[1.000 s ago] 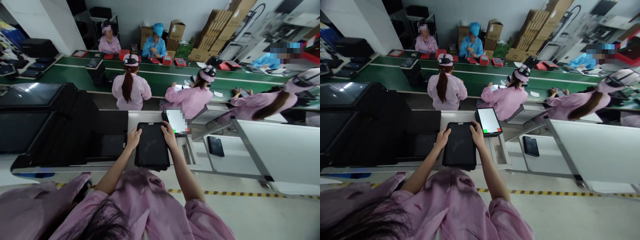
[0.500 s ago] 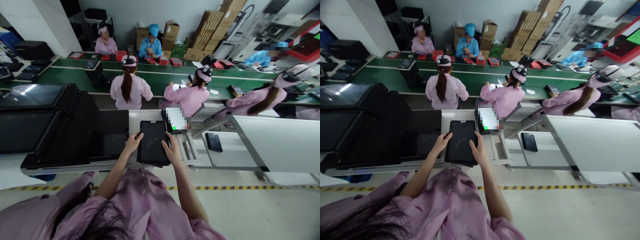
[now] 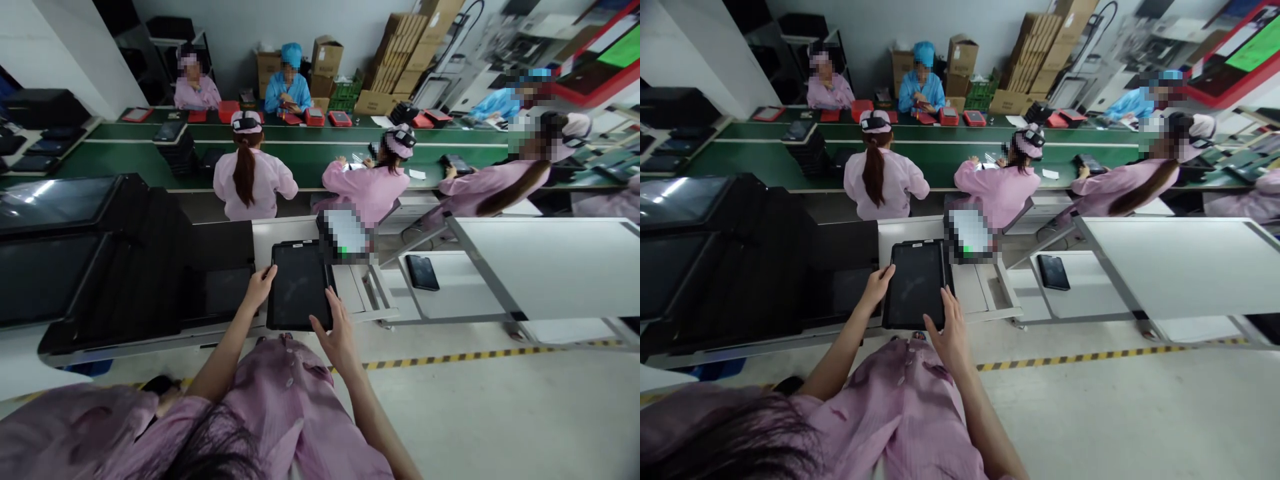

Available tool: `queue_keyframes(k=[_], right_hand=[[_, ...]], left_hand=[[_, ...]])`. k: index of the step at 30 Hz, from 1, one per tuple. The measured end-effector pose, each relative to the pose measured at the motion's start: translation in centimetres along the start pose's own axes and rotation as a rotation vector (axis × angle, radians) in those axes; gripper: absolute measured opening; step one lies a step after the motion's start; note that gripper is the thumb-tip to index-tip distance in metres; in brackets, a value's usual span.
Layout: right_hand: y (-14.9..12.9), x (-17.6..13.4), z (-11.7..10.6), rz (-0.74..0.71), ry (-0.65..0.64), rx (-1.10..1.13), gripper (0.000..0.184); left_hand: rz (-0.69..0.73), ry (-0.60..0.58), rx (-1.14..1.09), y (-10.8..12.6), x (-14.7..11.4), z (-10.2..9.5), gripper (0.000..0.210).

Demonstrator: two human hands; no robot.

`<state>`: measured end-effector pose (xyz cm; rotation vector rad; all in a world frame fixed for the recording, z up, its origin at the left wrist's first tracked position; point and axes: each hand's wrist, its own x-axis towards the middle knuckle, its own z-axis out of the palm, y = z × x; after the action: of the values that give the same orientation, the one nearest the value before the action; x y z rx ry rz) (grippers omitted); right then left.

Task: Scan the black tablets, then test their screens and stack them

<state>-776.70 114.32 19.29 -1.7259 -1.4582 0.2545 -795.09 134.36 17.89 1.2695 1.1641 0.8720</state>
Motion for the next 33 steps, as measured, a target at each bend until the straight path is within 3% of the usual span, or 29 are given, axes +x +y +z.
queue_keyframes(k=[4,7,13,19,23,28,33], right_hand=[[0.1,-2.0,-0.4,0.026,0.003,0.04,0.08],[0.9,-0.9,-0.8,0.071,-0.045,0.103,0.078],[3.9,7.5,-0.4,0.072,-0.207,0.202,0.086],[5.8,14.0,1.3,0.138,-0.179,0.298,0.084],[6.2,14.7,1.8,0.156,-0.165,0.337,0.081],[6.6,14.4,2.0,0.147,-0.141,0.323,0.083],[6.7,14.0,2.1,0.123,-0.124,0.32,0.078]], left_hand=[[-0.226,-0.077,-0.369,-1.9,-2.8,-0.4,0.064],[-0.322,-0.104,-0.502,-3.1,-5.0,-1.0,0.059],[-0.354,-0.257,-0.65,-5.3,-8.3,-2.3,0.062],[-0.336,-0.349,-0.765,-6.3,-10.0,-2.3,0.061],[-0.318,-0.349,-0.848,-6.6,-10.3,-1.7,0.057],[-0.41,-0.206,-0.877,-6.8,-9.9,-1.3,0.037],[-0.445,-0.212,-0.877,-6.5,-9.8,-1.4,0.036]])
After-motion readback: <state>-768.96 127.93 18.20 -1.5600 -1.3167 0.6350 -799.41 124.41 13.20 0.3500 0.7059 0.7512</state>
